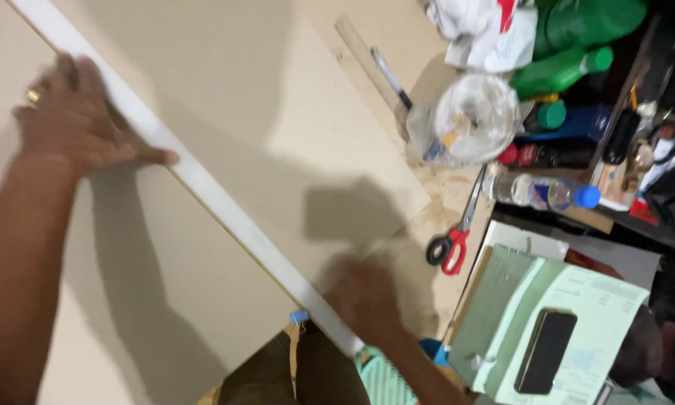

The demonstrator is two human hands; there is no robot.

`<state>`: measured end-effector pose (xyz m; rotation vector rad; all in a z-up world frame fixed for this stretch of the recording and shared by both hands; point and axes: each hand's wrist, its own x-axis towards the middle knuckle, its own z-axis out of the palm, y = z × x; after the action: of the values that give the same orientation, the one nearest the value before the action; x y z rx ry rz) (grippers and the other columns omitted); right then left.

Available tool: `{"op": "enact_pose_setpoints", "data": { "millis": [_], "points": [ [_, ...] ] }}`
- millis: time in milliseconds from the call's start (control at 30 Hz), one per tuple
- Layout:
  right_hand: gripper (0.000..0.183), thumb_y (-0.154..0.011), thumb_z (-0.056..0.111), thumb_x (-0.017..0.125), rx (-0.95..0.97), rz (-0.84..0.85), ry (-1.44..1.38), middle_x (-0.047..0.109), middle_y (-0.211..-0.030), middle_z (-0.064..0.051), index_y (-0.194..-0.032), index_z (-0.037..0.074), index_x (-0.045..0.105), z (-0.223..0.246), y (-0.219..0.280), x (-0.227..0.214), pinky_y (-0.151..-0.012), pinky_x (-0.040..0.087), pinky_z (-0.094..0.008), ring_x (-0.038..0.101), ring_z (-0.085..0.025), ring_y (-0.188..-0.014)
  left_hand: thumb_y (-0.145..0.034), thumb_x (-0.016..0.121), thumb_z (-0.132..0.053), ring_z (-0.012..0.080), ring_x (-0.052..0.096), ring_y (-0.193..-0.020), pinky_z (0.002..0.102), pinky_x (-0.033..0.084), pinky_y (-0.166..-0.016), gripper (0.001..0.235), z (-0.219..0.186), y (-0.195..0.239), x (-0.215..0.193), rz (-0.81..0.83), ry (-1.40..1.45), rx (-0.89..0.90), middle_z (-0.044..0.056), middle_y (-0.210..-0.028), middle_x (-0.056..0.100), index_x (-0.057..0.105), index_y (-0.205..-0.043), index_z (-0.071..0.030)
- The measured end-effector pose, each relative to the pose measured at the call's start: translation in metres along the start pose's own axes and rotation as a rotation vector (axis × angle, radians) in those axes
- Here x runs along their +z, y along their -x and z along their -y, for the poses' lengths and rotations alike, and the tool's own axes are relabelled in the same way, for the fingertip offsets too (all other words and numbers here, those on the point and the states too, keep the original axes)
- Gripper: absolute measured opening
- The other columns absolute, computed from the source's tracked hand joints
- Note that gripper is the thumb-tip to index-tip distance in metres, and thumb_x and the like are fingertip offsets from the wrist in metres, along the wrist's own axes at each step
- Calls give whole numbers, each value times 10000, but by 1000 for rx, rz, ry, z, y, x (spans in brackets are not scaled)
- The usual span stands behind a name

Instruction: Measuring, marking, and cutting a large sheet of cardboard using a ruler, pen, and utility knife.

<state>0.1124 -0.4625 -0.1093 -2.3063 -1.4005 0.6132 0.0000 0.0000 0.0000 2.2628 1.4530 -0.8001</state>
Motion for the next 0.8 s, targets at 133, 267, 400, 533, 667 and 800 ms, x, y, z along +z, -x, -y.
{"op": "enact_pose_setpoints", "data": {
  "millis": [133, 267, 400, 533, 667, 800],
  "points": [
    [201, -999, 134, 639, -286, -424, 18, 741, -1067, -171, -1123, -8, 708, 16, -89, -62, -845, 553, -490, 703, -365, -909, -271, 874, -721, 383, 115, -1551, 659, 189, -1179, 1696, 15, -12, 15, -122, 138, 33, 187, -1692, 86, 65, -1636, -120],
    [175, -981, 280, 678, -178, -393, 97, 737, -971, 0, -1106, 182, 753, -4, -119, -18, -768, 568, -402, 727, -248, -905, -429, 963, -679, 443, 276, -1523, 709, 315, -1152, 1581, 10, -6, 7, -83, 43, 74, 187, -1703, 179, 166, -1639, -47],
    [189, -983, 370, 662, -163, -174, 113, 752, -921, 20, -1005, 219, 775, 27, -162, -14, -759, 574, -396, 743, -225, -882, -469, 967, -675, 420, 231, -1539, 709, 329, -1145, 1545, 13, -9, 7, -40, 49, 90, 142, -1709, 123, 153, -1625, -52],
    [223, -1032, 233, 507, -461, -520, 556, 701, -889, -142, -971, 111, 683, 24, -285, -61, -816, 577, -463, 719, -304, -852, -479, 942, -738, 402, 225, -1546, 655, 361, -1142, 1570, 17, -17, 19, -31, 16, 99, 158, -1717, 125, 137, -1637, -49],
    [251, -1020, 174, 487, -63, -321, -80, 671, -1038, -255, -1114, 8, 649, 6, -426, -133, -913, 449, -589, 646, -471, -1053, -467, 925, -783, 437, 270, -1512, 642, 389, -1108, 1592, 22, -26, 26, -77, 24, 144, 198, -1689, 190, 148, -1624, -13],
    [439, -983, 33, 520, -265, -239, 308, 612, -1341, -387, -1385, -128, 599, -56, -544, -145, -1170, 345, -541, 532, -514, -1328, -598, 836, -731, 454, 392, -1432, 622, 411, -1065, 1364, 36, -45, 41, -141, 79, 241, 226, -1619, 330, 251, -1578, 16]
  ]
}}
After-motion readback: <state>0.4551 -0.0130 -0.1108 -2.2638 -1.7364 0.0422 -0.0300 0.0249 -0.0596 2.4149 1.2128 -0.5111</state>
